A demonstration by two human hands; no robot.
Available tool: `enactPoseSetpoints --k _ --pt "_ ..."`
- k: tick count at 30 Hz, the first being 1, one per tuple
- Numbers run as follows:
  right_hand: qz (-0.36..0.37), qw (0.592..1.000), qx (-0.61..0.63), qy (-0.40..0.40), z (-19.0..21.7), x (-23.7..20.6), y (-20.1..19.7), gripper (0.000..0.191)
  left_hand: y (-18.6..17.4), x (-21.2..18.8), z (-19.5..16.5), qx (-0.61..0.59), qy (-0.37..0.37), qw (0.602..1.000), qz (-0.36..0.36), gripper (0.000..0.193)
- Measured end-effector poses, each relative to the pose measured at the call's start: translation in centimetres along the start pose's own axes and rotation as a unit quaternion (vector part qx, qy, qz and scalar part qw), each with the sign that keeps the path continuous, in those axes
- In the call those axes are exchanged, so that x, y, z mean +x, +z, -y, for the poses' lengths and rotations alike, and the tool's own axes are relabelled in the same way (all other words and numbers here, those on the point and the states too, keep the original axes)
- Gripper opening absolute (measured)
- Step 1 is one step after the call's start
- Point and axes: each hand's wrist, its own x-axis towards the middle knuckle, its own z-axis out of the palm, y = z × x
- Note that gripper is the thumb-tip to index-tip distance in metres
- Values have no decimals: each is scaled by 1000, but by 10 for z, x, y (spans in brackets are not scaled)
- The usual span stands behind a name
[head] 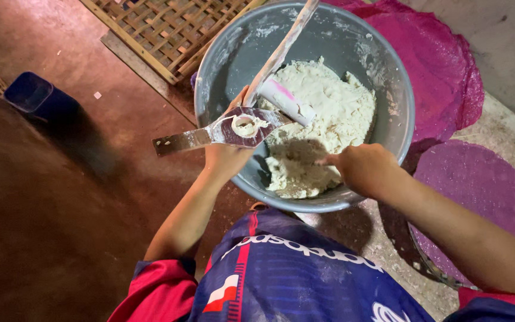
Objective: The person presses dough through a handheld noodle extruder, squeezing strands into round nests on pink mesh trays. They refill the press with dough from a large basin, wipe the press, and move filled trays to a bamboo drying rack.
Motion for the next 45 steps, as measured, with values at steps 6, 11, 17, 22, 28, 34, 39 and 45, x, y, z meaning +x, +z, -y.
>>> enactPoseSetpoints --k 6,11,17,22,28,34,39,45 --pt "-92 993 -11 -80 8 13 11 32 1 3 1 51 -5 999 -6 77" --pt "-18 991 74 -110 23 20 17 27 5 1 4 72 67 995 -18 69" --pt "-38 950 255 -177 13 -8 9 48 -2 1 6 67 7 998 -7 72" --pt "33 918 369 -138 -36 -59 -21 40 -27 19 6 201 131 970 -44 66" --pt "76 845 527 -37 -81 -92 -80 40 -2 27 2 412 205 888 5 58" --pt "-80 994 67 33 -33 -77 -128 32 50 30 -10 309 155 931 117 59" --pt "-289 950 -42 -112 16 -93 -131 29 31 20 -13 279 -6 938 206 75" --pt "-229 972 -46 6 -3 -134 -154 26 10 34 -7 394 173 894 123 66"
